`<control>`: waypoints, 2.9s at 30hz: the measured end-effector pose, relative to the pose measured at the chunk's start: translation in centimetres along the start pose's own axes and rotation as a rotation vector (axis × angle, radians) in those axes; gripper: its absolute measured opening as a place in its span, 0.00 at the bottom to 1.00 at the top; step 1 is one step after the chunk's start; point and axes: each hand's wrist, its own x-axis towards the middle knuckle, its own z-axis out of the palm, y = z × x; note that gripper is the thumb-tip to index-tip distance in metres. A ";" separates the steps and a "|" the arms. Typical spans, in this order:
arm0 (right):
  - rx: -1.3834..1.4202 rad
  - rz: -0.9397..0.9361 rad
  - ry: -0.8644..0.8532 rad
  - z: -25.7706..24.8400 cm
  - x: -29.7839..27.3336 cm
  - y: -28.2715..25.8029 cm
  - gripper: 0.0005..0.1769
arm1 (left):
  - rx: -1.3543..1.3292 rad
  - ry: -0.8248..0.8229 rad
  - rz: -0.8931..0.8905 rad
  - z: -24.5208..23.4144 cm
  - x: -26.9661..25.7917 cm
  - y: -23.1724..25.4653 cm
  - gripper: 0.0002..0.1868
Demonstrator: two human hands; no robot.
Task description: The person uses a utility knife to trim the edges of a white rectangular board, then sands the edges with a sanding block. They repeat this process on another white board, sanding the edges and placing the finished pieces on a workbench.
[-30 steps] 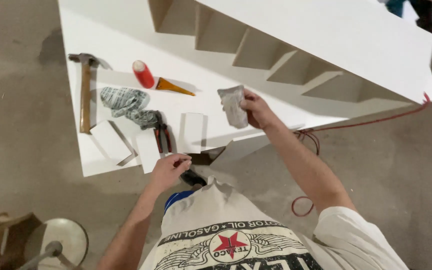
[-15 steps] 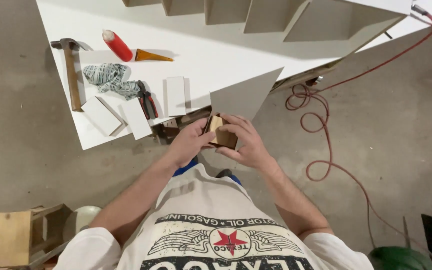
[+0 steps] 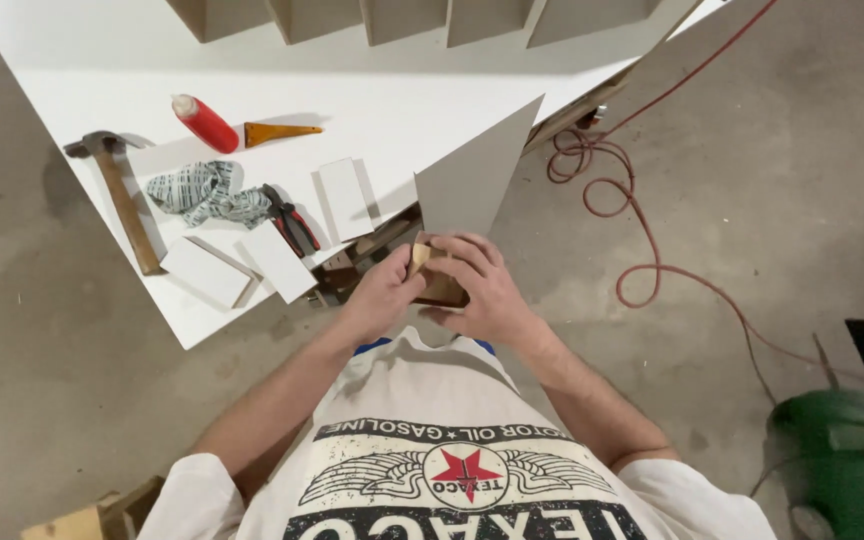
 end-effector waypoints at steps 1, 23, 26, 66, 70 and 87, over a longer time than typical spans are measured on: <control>-0.017 0.015 0.013 1.3 0.6 -0.7 0.40 | 0.006 -0.025 -0.003 -0.6 -0.4 0.0 0.03; -0.095 0.494 0.527 13.5 -1.1 1.0 0.22 | -0.096 -0.339 -0.166 -15.0 8.5 -9.2 0.22; -0.122 0.517 0.634 13.0 -2.2 5.8 0.19 | 0.301 -0.196 0.086 -15.4 15.3 -14.1 0.23; -0.106 0.655 0.960 16.4 3.3 26.7 0.09 | 0.521 -0.191 0.319 -13.3 28.4 -24.1 0.17; -0.064 0.511 0.907 21.2 3.8 18.4 0.11 | 0.519 -0.176 0.262 -12.9 28.7 -23.8 0.17; -0.024 0.766 0.939 15.7 3.2 28.0 0.11 | -1.502 0.144 -1.169 -16.2 30.3 -29.9 0.21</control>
